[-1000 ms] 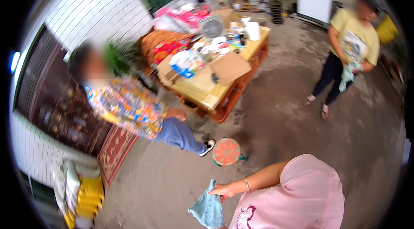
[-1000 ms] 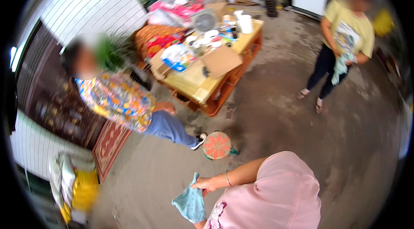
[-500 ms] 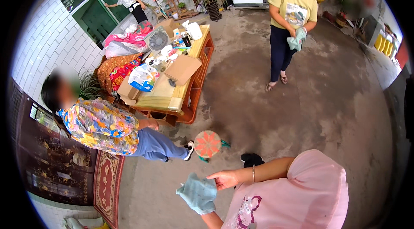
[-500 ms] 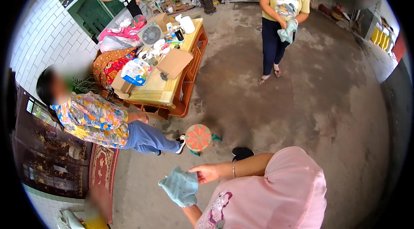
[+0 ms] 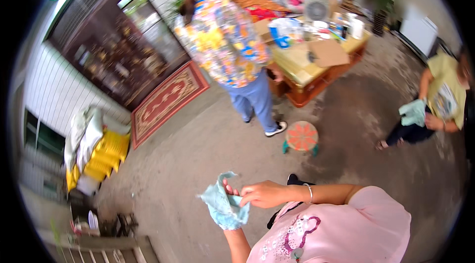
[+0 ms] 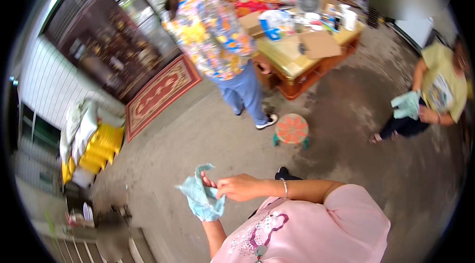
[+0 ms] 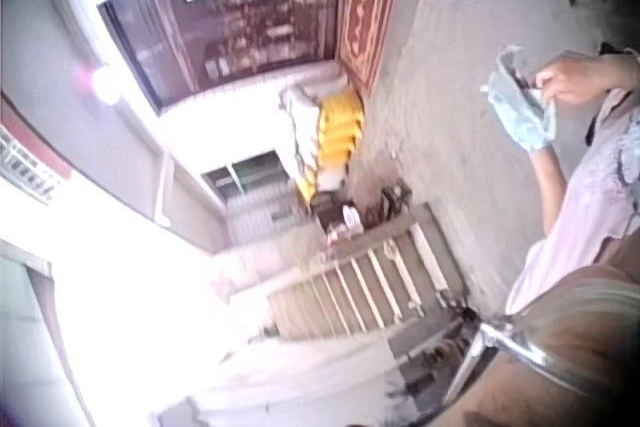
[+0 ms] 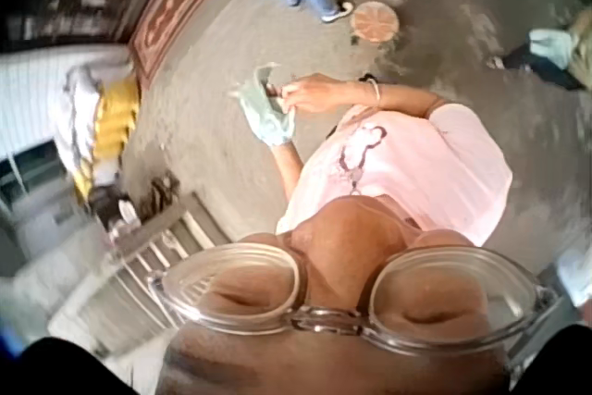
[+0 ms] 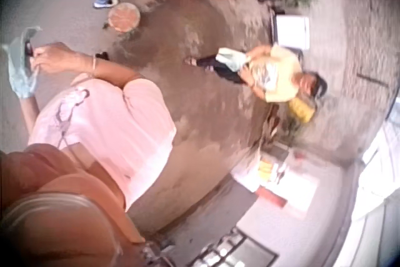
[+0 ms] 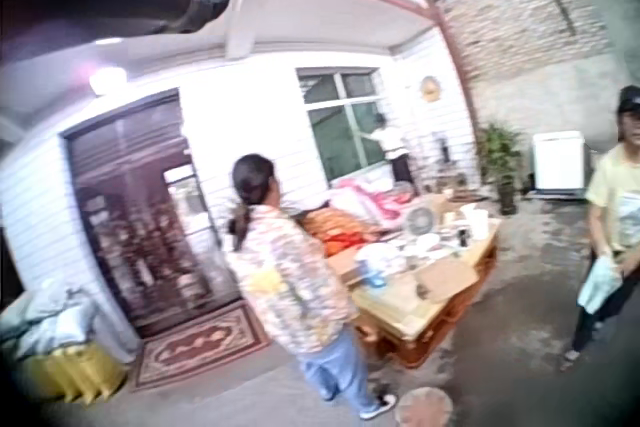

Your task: The person washes a cloth in a basin, walks to a glass door, and wipes the glass surface with the damp cloth before sitting on a small stool to continue cleaning the lower portion of the door.

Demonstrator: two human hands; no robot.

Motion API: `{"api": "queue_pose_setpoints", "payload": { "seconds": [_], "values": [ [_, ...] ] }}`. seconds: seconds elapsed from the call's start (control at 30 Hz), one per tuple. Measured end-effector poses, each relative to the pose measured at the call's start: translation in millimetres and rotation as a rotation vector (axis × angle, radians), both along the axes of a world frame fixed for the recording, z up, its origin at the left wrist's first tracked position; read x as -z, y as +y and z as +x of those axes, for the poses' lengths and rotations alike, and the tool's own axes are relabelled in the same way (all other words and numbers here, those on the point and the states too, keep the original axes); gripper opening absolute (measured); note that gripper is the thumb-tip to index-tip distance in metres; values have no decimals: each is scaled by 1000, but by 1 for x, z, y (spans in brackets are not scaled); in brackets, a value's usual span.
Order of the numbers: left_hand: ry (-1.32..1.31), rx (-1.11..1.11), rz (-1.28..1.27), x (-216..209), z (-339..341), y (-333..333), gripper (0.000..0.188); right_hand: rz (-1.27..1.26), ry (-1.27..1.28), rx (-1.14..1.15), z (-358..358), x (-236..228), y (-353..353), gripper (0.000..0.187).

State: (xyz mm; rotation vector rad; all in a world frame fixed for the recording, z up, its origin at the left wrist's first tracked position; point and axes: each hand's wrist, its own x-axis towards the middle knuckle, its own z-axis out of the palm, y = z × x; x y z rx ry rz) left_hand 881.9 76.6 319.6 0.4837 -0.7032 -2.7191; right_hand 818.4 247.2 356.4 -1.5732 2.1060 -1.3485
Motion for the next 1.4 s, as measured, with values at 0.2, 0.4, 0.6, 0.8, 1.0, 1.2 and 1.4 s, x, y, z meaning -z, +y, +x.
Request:
{"api": "queue_pose_setpoints", "payload": {
  "seconds": [0.2,0.4,0.6,0.8,1.0,1.2,1.4],
  "values": [
    [-59,-105,133,30,4,-60,44,143,-500,-180,-34,58,-36,20],
    [-185,-67,146,-5,-80,-96,43,219,-980,-104,-123,98,-89,33],
    [-192,388,82,-7,-197,-142,48,-1,-2001,-389,-237,88,-181,41],
    [-298,534,79,-17,-294,-186,42,44,-1566,111,-344,63,-230,29],
    [-3,266,-1403,56,-350,-236,52,56,-571,182,-407,54,-279,22],
    [-223,240,380,113,-393,-308,39,81,161,-283,-428,49,-329,34],
    [-239,229,367,75,-459,-412,37,194,-116,-246,-485,55,-428,41]
  ]
}}
